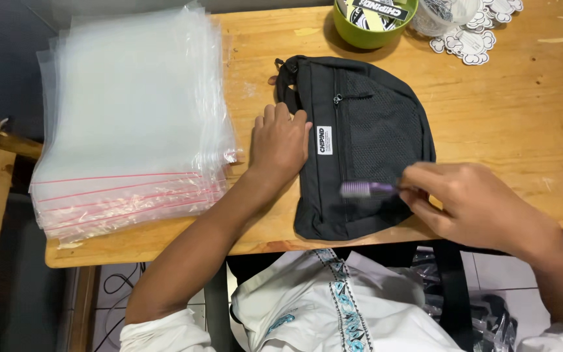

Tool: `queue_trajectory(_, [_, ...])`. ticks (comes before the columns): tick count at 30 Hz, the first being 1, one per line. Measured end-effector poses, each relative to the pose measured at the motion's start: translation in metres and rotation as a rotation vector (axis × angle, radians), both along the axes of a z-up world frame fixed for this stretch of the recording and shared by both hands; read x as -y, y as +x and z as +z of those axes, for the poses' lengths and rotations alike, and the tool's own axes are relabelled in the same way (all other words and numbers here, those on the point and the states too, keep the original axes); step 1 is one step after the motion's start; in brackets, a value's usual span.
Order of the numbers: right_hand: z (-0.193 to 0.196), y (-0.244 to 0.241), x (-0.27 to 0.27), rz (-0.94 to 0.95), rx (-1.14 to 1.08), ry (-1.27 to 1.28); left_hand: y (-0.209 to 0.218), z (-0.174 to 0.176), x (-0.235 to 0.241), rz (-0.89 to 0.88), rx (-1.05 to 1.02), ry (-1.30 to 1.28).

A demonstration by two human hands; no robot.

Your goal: The person removes a black bag from a plastic wrapper, cleans it with a toothbrush, and attaches a sticker to the front. They then place the bag into a new plastic bag and seal it.

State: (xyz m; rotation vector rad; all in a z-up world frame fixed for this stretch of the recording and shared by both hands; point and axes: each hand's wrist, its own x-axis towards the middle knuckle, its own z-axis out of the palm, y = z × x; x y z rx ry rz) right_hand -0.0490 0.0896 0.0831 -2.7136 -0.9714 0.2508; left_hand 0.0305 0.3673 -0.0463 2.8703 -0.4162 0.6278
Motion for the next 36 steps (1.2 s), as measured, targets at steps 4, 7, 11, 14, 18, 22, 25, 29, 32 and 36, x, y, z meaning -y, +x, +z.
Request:
queue_trajectory(4, [-0.014, -0.006, -0.01, 0.043, -0.157, -0.093, 0.0, -0.004, 0.0, 0.005, -0.017, -0.01])
queue_trajectory(7, [0.006, -0.002, -0.015, 0.087, -0.488, -0.038, 0.001, -0.001, 0.0, 0.009, -0.043, -0.01])
queue_trajectory(11, [0.0, 0.037, -0.028, -0.065, -0.074, 0.034, 0.0, 0.006, 0.0, 0.018, -0.172, -0.14])
queue_trajectory(14, [-0.015, 0.079, -0.048, -0.139, 0.071, 0.044, -0.001, 0.011, 0.0, 0.02, -0.157, -0.135])
queue_trajectory(18, [-0.053, 0.138, -0.059, -0.162, 0.146, 0.106, -0.003, 0.013, 0.0, 0.025, -0.125, -0.134])
queue_trajectory(22, [-0.073, 0.174, -0.057, -0.144, 0.261, 0.042, 0.0, 0.007, 0.002, 0.005, -0.113, -0.128])
queue_trajectory(25, [-0.076, 0.182, -0.06, -0.135, 0.729, -0.048, 0.003, 0.008, 0.002, 0.002, -0.086, -0.12])
queue_trajectory(29, [-0.049, 0.167, -0.059, -0.177, 0.291, 0.061, 0.002, 0.006, 0.003, 0.041, -0.056, -0.106])
queue_trajectory(32, [-0.049, 0.169, -0.034, -0.244, 0.312, 0.003, 0.0, 0.005, 0.005, 0.064, -0.019, -0.064])
queue_trajectory(36, [-0.034, 0.152, -0.015, -0.298, 0.312, 0.074, 0.001, 0.023, 0.011, -0.04, 0.197, -0.049])
